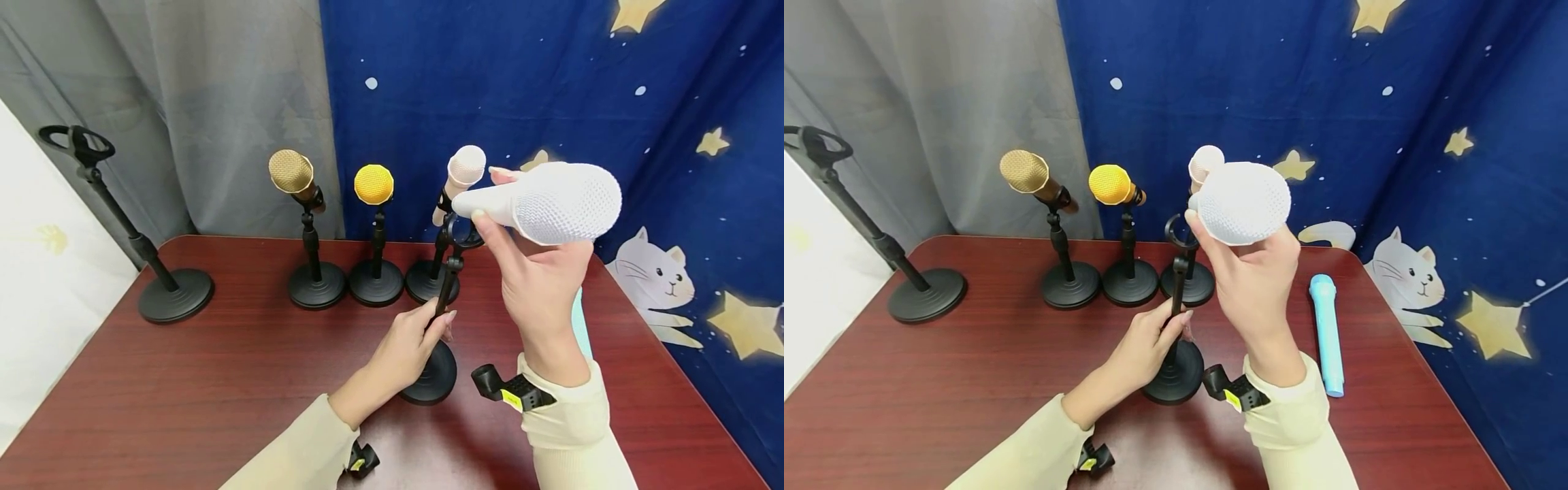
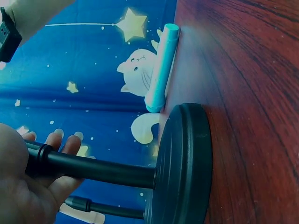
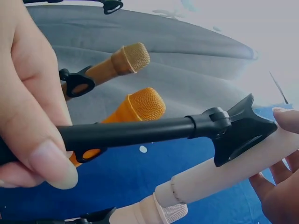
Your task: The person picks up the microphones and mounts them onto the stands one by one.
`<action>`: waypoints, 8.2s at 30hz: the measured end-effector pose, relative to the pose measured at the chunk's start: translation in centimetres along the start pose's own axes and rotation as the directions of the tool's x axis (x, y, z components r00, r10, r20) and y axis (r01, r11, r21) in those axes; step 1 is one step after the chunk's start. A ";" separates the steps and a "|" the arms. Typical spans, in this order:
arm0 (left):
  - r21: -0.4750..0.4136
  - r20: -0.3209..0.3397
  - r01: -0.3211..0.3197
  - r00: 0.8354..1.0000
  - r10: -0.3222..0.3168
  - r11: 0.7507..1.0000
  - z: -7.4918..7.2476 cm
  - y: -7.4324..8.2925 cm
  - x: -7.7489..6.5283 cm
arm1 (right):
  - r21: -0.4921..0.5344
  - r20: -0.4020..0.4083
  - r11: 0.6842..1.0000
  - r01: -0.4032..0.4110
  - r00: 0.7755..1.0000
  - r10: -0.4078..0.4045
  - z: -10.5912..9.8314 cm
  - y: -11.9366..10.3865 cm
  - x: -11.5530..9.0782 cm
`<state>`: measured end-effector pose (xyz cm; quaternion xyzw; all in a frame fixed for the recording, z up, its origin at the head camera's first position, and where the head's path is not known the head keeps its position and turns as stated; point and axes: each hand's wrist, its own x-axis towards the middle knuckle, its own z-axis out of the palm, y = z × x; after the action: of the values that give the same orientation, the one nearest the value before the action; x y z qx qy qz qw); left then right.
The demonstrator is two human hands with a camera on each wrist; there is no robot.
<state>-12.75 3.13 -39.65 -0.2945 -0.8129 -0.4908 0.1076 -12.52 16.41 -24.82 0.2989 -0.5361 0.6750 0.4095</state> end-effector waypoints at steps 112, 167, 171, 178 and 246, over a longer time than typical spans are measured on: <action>-0.297 0.248 0.058 0.969 0.018 0.953 -3.7 -0.8 1.0 | -0.763 0.635 0.646 -0.014 0.164 0.755 -7.5 8.0 -11.7; -0.563 0.790 0.459 0.544 0.284 0.687 -3.4 -6.6 7.5 | -0.803 0.594 0.582 0.124 0.111 0.797 -6.6 8.5 -13.1; -0.523 0.801 0.456 0.553 0.231 0.720 -3.6 -6.4 7.5 | -0.802 0.597 0.590 0.089 0.094 0.797 -6.7 8.6 -12.9; -0.520 0.777 0.444 0.600 0.189 0.730 -3.8 -6.0 8.4 | -0.788 0.615 0.612 0.070 0.140 0.776 -6.8 9.1 -12.0; -0.335 0.026 0.162 0.986 -0.163 0.928 -1.5 -0.5 0.8 | -0.821 0.554 0.566 -0.066 0.146 0.820 -6.8 9.5 -12.6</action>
<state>-13.80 1.98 -38.91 -0.2397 -0.7388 -0.6297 0.0158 -14.43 19.22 -41.69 0.2748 -0.9183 0.2448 -0.1458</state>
